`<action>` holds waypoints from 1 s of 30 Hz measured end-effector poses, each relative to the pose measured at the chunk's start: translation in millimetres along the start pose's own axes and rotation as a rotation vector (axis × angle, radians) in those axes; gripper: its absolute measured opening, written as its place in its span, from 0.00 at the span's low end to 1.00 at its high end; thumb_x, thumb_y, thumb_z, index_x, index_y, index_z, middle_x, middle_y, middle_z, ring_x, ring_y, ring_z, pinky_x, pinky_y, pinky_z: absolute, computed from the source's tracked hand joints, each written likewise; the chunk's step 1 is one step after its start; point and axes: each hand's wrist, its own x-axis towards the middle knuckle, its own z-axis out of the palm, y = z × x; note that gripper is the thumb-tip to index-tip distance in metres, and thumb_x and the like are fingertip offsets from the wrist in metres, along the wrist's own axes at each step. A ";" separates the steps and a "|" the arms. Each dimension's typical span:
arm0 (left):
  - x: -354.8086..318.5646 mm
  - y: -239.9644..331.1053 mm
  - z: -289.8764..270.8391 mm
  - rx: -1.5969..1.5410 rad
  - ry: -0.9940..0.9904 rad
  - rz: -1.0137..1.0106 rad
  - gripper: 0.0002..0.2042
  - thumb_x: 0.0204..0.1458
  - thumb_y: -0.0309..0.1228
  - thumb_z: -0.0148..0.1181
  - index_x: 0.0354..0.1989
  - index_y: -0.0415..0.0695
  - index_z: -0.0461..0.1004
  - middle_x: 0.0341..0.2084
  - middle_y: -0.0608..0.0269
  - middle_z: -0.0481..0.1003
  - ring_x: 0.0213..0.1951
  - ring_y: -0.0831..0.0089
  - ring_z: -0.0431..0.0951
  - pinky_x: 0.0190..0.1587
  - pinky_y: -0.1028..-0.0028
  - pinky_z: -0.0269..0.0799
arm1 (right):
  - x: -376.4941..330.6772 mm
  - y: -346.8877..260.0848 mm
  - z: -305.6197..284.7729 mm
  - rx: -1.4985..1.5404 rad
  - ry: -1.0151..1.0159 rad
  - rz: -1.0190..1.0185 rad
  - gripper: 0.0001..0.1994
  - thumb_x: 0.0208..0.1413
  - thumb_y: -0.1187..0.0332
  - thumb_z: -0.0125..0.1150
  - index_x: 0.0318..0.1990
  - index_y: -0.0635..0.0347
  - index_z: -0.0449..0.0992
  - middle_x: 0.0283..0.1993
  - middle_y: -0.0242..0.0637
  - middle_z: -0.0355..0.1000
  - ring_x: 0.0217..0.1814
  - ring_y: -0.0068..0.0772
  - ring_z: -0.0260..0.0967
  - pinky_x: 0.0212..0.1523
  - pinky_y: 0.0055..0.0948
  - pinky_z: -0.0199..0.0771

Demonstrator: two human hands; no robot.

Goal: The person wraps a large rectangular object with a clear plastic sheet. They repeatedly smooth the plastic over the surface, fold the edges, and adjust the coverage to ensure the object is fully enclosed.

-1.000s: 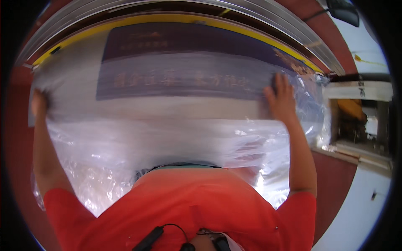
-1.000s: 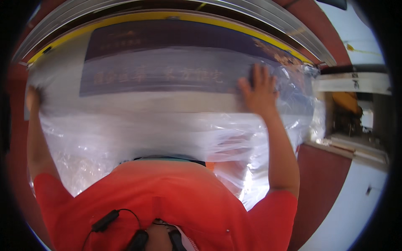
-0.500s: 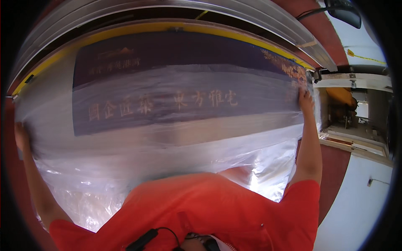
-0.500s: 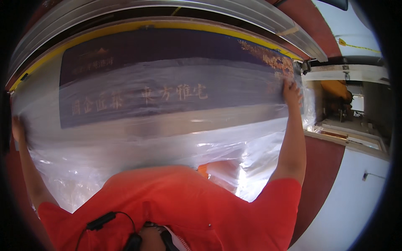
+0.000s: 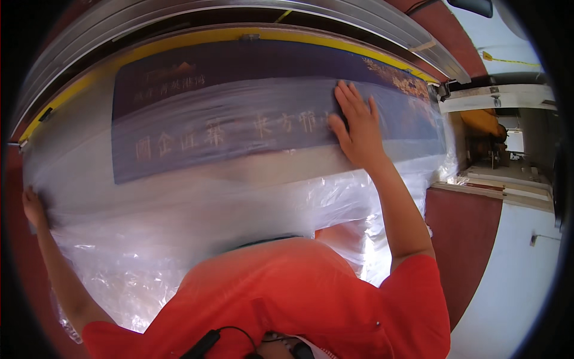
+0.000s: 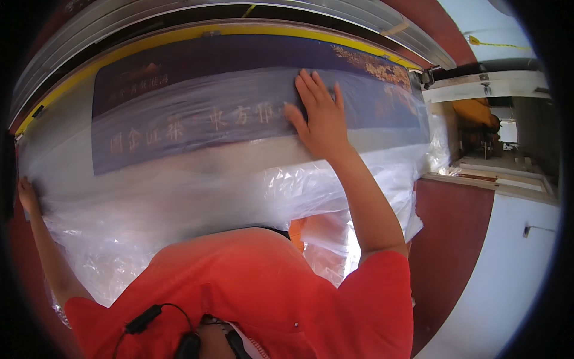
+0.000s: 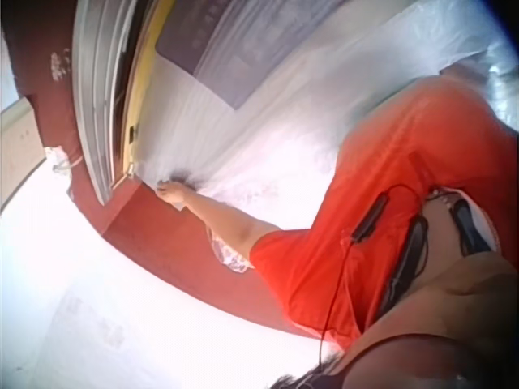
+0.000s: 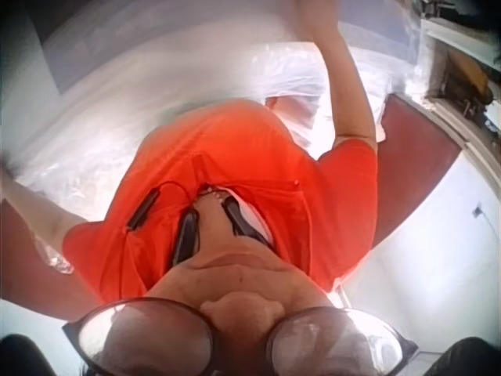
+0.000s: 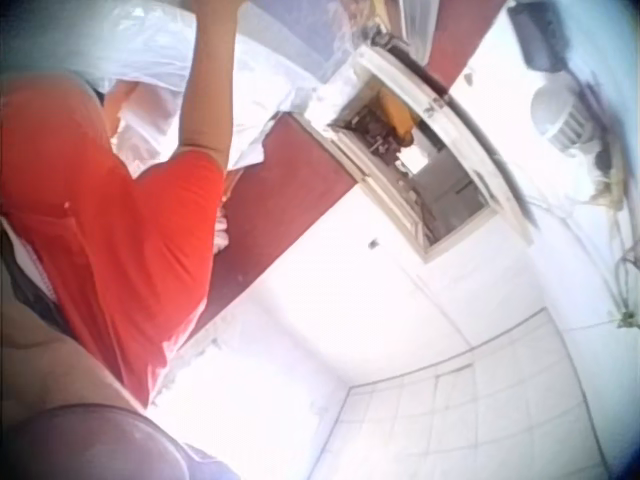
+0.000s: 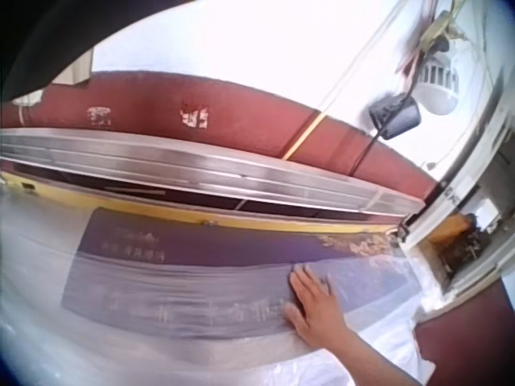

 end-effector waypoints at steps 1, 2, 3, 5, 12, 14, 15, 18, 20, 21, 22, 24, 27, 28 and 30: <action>4.4 -12.6 -6.1 -0.230 -0.063 -0.059 0.19 0.51 0.40 0.39 0.46 0.41 0.63 0.40 0.59 0.67 0.43 0.65 0.66 0.46 0.73 0.59 | 7.8 4.4 2.3 0.029 0.059 0.006 0.18 0.46 0.58 0.49 0.43 0.59 0.66 0.48 0.39 0.60 0.53 0.40 0.54 0.54 0.41 0.43; -0.1 -2.9 -12.4 -0.366 -0.081 -0.036 0.19 0.51 0.40 0.39 0.46 0.40 0.62 0.41 0.60 0.66 0.44 0.68 0.65 0.47 0.74 0.57 | 14.6 9.6 3.4 0.049 0.116 0.020 0.15 0.45 0.61 0.51 0.39 0.58 0.69 0.44 0.38 0.65 0.49 0.40 0.58 0.53 0.41 0.46; -13.3 26.3 -26.6 -0.504 -0.103 -0.010 0.20 0.52 0.40 0.39 0.47 0.39 0.62 0.42 0.61 0.65 0.45 0.70 0.63 0.49 0.75 0.55 | 20.5 15.5 3.8 0.120 0.133 0.104 0.12 0.45 0.63 0.52 0.36 0.58 0.70 0.39 0.37 0.66 0.45 0.38 0.60 0.50 0.38 0.50; -33.6 39.0 -67.7 -0.775 -0.173 -0.012 0.20 0.52 0.40 0.38 0.48 0.38 0.60 0.44 0.62 0.63 0.48 0.73 0.60 0.51 0.76 0.52 | 34.2 22.1 7.1 0.298 0.177 0.243 0.07 0.44 0.68 0.54 0.32 0.57 0.73 0.31 0.35 0.68 0.37 0.34 0.64 0.43 0.33 0.58; -48.4 7.0 -119.3 -0.754 -0.137 0.040 0.19 0.52 0.37 0.39 0.47 0.37 0.59 0.42 0.59 0.64 0.45 0.72 0.61 0.49 0.75 0.54 | 35.4 17.9 -2.2 0.374 0.353 0.098 0.05 0.46 0.67 0.53 0.26 0.57 0.69 0.19 0.29 0.61 0.20 0.25 0.56 0.21 0.23 0.57; -34.7 15.4 -96.2 -0.613 -0.101 0.064 0.17 0.51 0.36 0.40 0.44 0.37 0.62 0.40 0.60 0.65 0.41 0.73 0.63 0.44 0.76 0.57 | 34.1 8.4 -22.6 1.335 0.147 0.438 0.06 0.48 0.66 0.51 0.24 0.57 0.67 0.17 0.25 0.58 0.18 0.20 0.53 0.20 0.20 0.55; -23.9 21.6 -81.6 -0.536 -0.084 0.077 0.16 0.50 0.35 0.41 0.43 0.37 0.63 0.38 0.60 0.66 0.39 0.74 0.64 0.42 0.76 0.58 | 31.7 13.7 -21.0 1.288 0.125 0.495 0.07 0.48 0.66 0.50 0.24 0.58 0.66 0.17 0.25 0.58 0.17 0.19 0.53 0.18 0.20 0.55; 21.1 36.1 -16.5 -0.311 -0.037 0.123 0.13 0.49 0.33 0.43 0.38 0.38 0.66 0.34 0.61 0.68 0.33 0.75 0.67 0.35 0.77 0.63 | 20.8 43.5 -11.6 1.055 0.115 0.630 0.09 0.49 0.65 0.49 0.24 0.60 0.66 0.16 0.25 0.59 0.15 0.16 0.53 0.16 0.18 0.54; 39.6 101.5 53.8 -0.383 0.146 0.104 0.12 0.49 0.33 0.40 0.34 0.39 0.67 0.29 0.61 0.70 0.32 0.71 0.69 0.34 0.75 0.63 | 24.5 79.7 2.2 0.744 0.183 0.676 0.09 0.48 0.63 0.49 0.24 0.58 0.66 0.17 0.24 0.59 0.16 0.16 0.53 0.18 0.16 0.53; 14.5 197.2 62.5 -0.140 0.146 0.019 0.12 0.50 0.34 0.39 0.36 0.39 0.66 0.30 0.59 0.69 0.34 0.66 0.69 0.35 0.74 0.64 | 31.2 94.8 -2.2 0.618 0.197 0.695 0.10 0.48 0.62 0.50 0.24 0.59 0.66 0.17 0.25 0.60 0.16 0.16 0.54 0.18 0.16 0.54; 54.7 138.3 65.2 0.049 0.264 0.239 0.15 0.49 0.37 0.40 0.37 0.39 0.65 0.29 0.57 0.70 0.35 0.63 0.69 0.35 0.71 0.64 | 56.0 101.3 -3.1 0.558 0.202 0.643 0.11 0.47 0.61 0.51 0.23 0.59 0.67 0.16 0.26 0.61 0.17 0.16 0.55 0.17 0.17 0.54; 73.5 178.8 87.7 -0.012 0.261 0.106 0.22 0.45 0.45 0.42 0.37 0.37 0.66 0.32 0.53 0.70 0.37 0.61 0.69 0.39 0.70 0.63 | 82.9 131.7 5.5 0.695 0.301 0.752 0.13 0.44 0.59 0.55 0.22 0.61 0.68 0.16 0.28 0.63 0.18 0.18 0.57 0.19 0.19 0.56; 63.0 253.0 97.4 -0.002 0.227 -0.081 0.30 0.41 0.55 0.43 0.37 0.35 0.69 0.35 0.48 0.70 0.41 0.59 0.69 0.43 0.69 0.62 | 88.6 170.8 33.7 0.525 0.324 0.822 0.18 0.38 0.54 0.57 0.22 0.64 0.69 0.20 0.38 0.68 0.25 0.30 0.66 0.30 0.26 0.64; 48.3 272.1 95.4 0.076 0.198 -0.140 0.32 0.40 0.56 0.43 0.37 0.35 0.69 0.36 0.47 0.69 0.42 0.58 0.68 0.43 0.69 0.62 | 85.6 171.5 37.1 0.481 0.335 0.870 0.20 0.36 0.52 0.58 0.23 0.64 0.69 0.21 0.39 0.68 0.27 0.32 0.66 0.32 0.26 0.64; 48.6 260.0 88.6 0.119 0.130 -0.183 0.34 0.39 0.58 0.41 0.37 0.34 0.69 0.37 0.46 0.69 0.43 0.57 0.67 0.44 0.69 0.61 | 87.2 162.4 38.1 0.417 0.356 0.942 0.22 0.33 0.49 0.59 0.23 0.64 0.70 0.24 0.41 0.70 0.30 0.35 0.67 0.36 0.27 0.64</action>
